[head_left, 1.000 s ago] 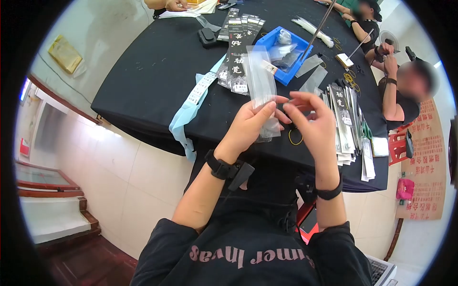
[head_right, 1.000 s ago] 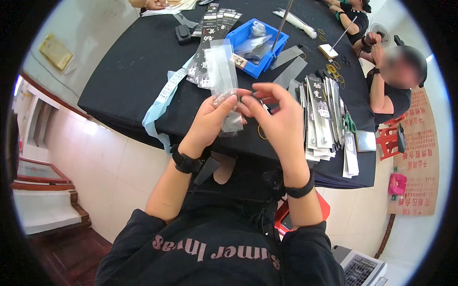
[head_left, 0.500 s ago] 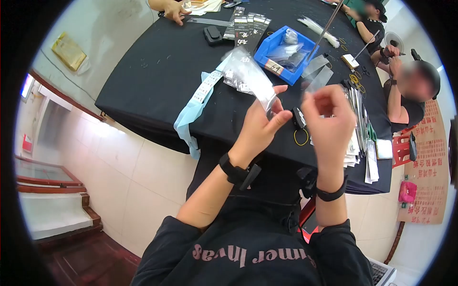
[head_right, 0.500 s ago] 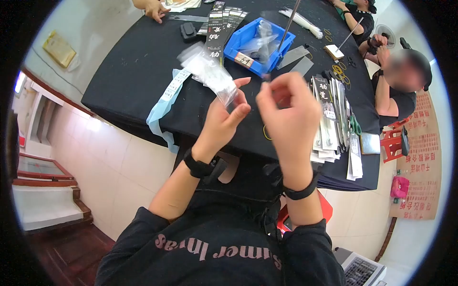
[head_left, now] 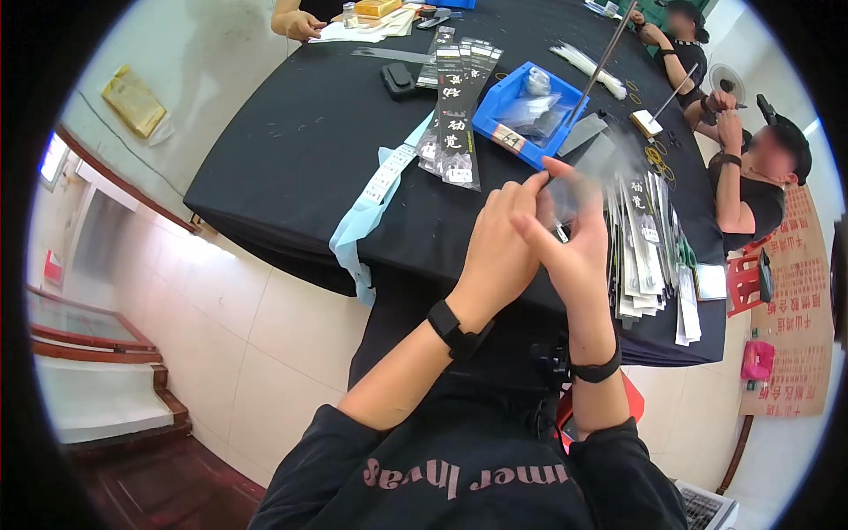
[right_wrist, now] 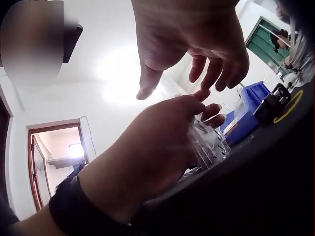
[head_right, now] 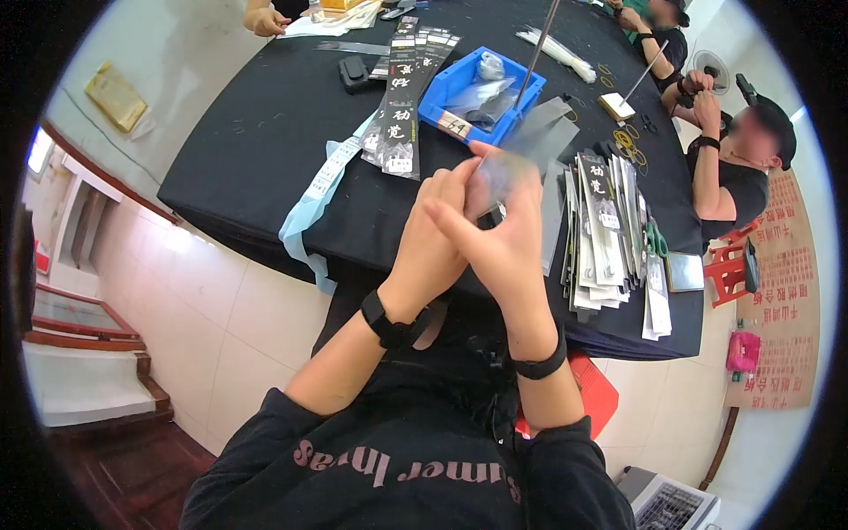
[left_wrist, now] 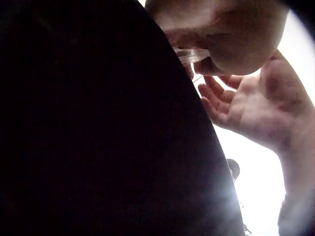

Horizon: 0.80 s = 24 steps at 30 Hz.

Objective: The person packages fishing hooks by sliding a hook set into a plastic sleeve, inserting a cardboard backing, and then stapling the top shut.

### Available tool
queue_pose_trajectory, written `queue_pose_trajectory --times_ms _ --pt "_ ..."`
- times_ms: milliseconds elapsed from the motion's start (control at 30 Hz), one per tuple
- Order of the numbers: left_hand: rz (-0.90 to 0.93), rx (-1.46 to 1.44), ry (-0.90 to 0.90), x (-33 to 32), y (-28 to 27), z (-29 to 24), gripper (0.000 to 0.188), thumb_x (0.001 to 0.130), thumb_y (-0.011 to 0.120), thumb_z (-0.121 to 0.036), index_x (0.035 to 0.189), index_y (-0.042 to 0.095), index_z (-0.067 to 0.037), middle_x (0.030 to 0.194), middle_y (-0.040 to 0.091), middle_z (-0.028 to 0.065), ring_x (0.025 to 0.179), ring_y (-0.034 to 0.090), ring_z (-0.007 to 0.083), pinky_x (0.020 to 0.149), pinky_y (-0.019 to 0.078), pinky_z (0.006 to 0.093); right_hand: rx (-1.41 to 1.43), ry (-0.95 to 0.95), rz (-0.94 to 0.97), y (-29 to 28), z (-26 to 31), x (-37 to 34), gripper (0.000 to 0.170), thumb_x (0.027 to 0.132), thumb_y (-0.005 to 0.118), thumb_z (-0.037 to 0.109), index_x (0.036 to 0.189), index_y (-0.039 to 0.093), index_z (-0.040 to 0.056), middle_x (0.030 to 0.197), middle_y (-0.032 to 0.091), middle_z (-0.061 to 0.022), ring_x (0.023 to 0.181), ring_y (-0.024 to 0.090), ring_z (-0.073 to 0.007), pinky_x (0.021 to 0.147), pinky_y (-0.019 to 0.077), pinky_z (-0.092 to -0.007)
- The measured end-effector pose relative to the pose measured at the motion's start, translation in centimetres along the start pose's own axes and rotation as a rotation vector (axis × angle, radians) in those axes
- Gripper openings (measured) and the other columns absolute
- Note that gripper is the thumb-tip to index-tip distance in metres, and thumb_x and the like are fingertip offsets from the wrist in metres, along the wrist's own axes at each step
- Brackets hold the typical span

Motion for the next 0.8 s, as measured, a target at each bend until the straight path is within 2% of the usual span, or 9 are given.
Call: queue_pose_trajectory --times_ms 67,133,167,200,300,400,567,633,800 --pt "0.078 0.022 -0.010 0.0 0.1 0.0 0.050 0.081 0.056 0.000 0.128 0.041 0.004 0.100 0.052 0.0167 0.097 0.051 0.0363 0.081 0.0426 0.0384 0.047 -0.004 0.022 0.4 -0.7 0.9 0.036 0.080 0.073 0.014 0.109 0.056 0.0019 0.110 0.060 -0.0071 0.100 0.055 -0.0131 0.090 0.0418 -0.0282" --pt "0.065 -0.234 0.026 -0.3 0.3 0.1 0.052 0.084 0.056 -0.004 0.133 0.038 0.002 0.107 0.054 0.0161 0.100 0.053 0.0320 0.085 0.0430 0.0350 0.410 0.155 -0.014 0.8 -0.9 1.3 0.025 0.086 0.067 0.013 0.106 0.058 0.0005 0.110 0.061 -0.0092 0.101 0.056 -0.0130 0.091 0.0416 -0.0272" --pt "0.085 -0.450 -0.063 -0.6 0.6 0.4 0.059 0.086 0.056 -0.005 0.140 0.033 0.002 0.113 0.054 0.0129 0.101 0.054 0.0228 0.090 0.0420 0.0313 0.533 0.234 -0.005 0.9 -1.1 1.4 0.016 0.090 0.063 0.012 0.101 0.059 0.0015 0.101 0.064 -0.0087 0.095 0.058 -0.0129 0.088 0.0437 -0.0261" --pt "0.092 -0.451 -0.068 -0.9 0.4 0.7 0.059 0.086 0.056 -0.005 0.140 0.033 0.002 0.113 0.054 0.0129 0.101 0.054 0.0228 0.090 0.0420 0.0313 0.534 0.243 -0.009 0.9 -1.8 1.6 0.016 0.090 0.063 0.012 0.101 0.059 0.0015 0.101 0.064 -0.0087 0.095 0.058 -0.0129 0.088 0.0437 -0.0261" --pt "0.260 -1.069 -0.420 -1.9 -0.4 2.7 0.065 0.090 0.049 -0.007 0.148 0.021 0.000 0.114 0.053 0.0086 0.105 0.051 0.0143 0.089 0.0433 0.0296 0.861 0.312 0.047 1.1 -3.6 2.0 0.009 0.091 0.064 0.014 0.091 0.060 0.0056 0.075 0.059 -0.0001 0.074 0.058 -0.0108 0.069 0.0459 -0.0236" --pt "0.372 -1.276 -0.668 -1.3 -1.4 4.1 0.055 0.096 0.041 -0.019 0.145 0.027 0.001 0.106 0.060 0.0109 0.098 0.058 0.0189 0.089 0.0450 0.0314 1.128 0.397 0.148 0.8 -4.0 2.6 0.010 0.090 0.063 0.014 0.093 0.059 0.0048 0.069 0.053 0.0010 0.068 0.055 -0.0114 0.066 0.0454 -0.0253" --pt "0.630 -1.353 -0.753 -0.1 -2.7 3.3 0.049 0.096 0.041 -0.029 0.133 0.044 0.003 0.107 0.063 0.0146 0.097 0.061 0.0225 0.089 0.0462 0.0333 1.270 0.450 0.267 0.5 -2.8 3.3 0.017 0.096 0.055 0.025 0.095 0.049 0.0097 0.067 0.035 0.0035 0.069 0.044 -0.0095 0.066 0.0416 -0.0251" --pt "0.780 -1.315 -0.716 0.3 -2.4 3.5 0.046 0.094 0.043 -0.032 0.120 0.053 0.004 0.106 0.064 0.0171 0.100 0.062 0.0264 0.088 0.0494 0.0359 1.320 0.440 0.304 0.6 -2.9 3.5 0.016 0.096 0.055 0.025 0.096 0.050 0.0090 0.067 0.036 0.0033 0.069 0.045 -0.0098 0.067 0.0422 -0.0256" --pt "0.885 -1.346 -0.737 0.9 -1.5 2.8 0.040 0.096 0.040 -0.024 0.120 0.051 0.006 0.103 0.064 0.0217 0.094 0.066 0.0296 0.084 0.0526 0.0377 1.156 0.422 0.288 0.5 -3.0 3.5 0.020 0.094 0.058 0.023 0.101 0.056 0.0048 0.072 0.050 0.0007 0.075 0.052 -0.0114 0.071 0.0456 -0.0266"
Point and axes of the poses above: each hand's wrist, its own x-axis towards the middle knuckle, its own y-axis out of the palm, z = x × y, the point moved 1 cm from there along x, towards the middle knuckle
